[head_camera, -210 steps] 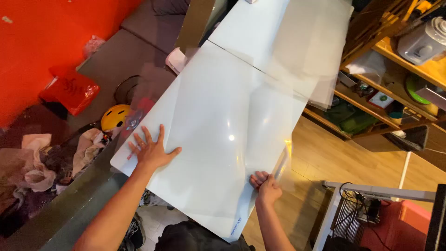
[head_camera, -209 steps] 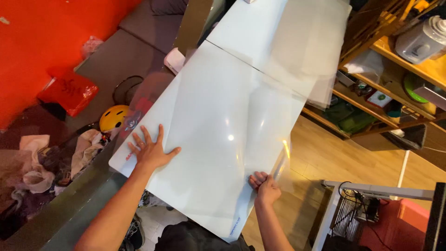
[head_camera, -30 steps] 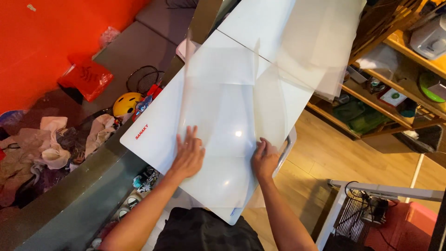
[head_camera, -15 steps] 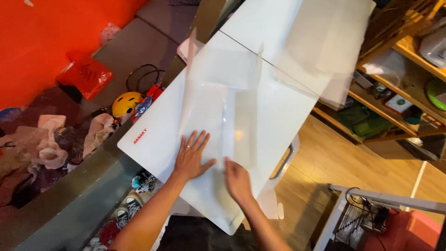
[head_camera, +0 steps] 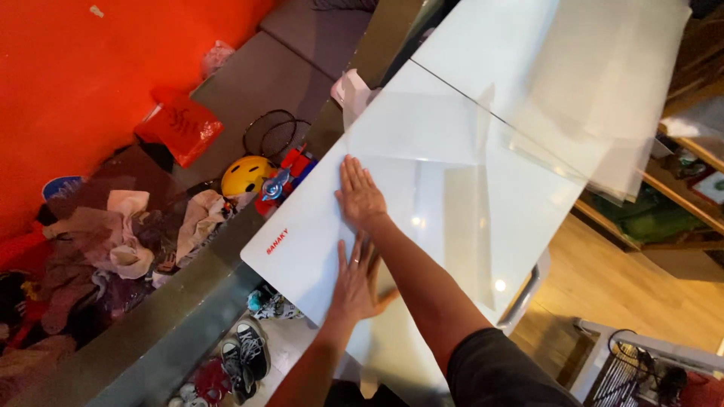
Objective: The recorder is folding and arranging clear plastic sheets/liners on a white surface, possibly for use in food packaging or cake decoration.
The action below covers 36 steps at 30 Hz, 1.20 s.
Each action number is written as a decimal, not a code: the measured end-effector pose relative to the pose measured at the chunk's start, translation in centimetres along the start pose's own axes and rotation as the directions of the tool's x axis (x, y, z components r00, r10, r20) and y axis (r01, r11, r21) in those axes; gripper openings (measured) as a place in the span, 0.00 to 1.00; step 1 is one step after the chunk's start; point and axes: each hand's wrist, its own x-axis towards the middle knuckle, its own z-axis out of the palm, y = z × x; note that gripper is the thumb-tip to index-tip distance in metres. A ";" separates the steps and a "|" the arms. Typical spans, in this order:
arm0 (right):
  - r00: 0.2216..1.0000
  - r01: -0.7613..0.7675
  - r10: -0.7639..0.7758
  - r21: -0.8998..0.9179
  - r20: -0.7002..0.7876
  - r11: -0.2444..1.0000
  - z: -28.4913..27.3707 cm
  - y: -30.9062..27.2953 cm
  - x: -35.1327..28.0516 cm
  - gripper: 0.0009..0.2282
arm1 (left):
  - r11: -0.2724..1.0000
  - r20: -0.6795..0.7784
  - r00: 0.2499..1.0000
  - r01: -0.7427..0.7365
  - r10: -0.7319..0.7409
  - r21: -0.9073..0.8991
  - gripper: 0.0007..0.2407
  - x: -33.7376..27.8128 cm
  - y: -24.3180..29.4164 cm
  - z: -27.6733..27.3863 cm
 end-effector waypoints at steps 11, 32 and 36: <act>0.977 -0.028 0.114 0.424 -0.179 0.905 -10.4 -0.4 -4.6 0.22 | 0.967 -0.215 0.977 -0.046 -0.009 -0.250 0.34 1.8 -1.7 -0.1; 0.355 -0.904 0.922 0.308 0.154 0.297 -6.7 8.1 -41.2 0.42 | 0.906 -0.570 0.735 0.421 -0.368 -0.043 0.26 -5.1 -7.6 -3.6; 0.422 -0.529 0.838 0.845 0.345 -0.081 -4.3 7.2 -42.9 0.23 | 0.681 -0.069 0.760 0.533 -0.646 -0.503 0.34 -9.8 -9.5 0.4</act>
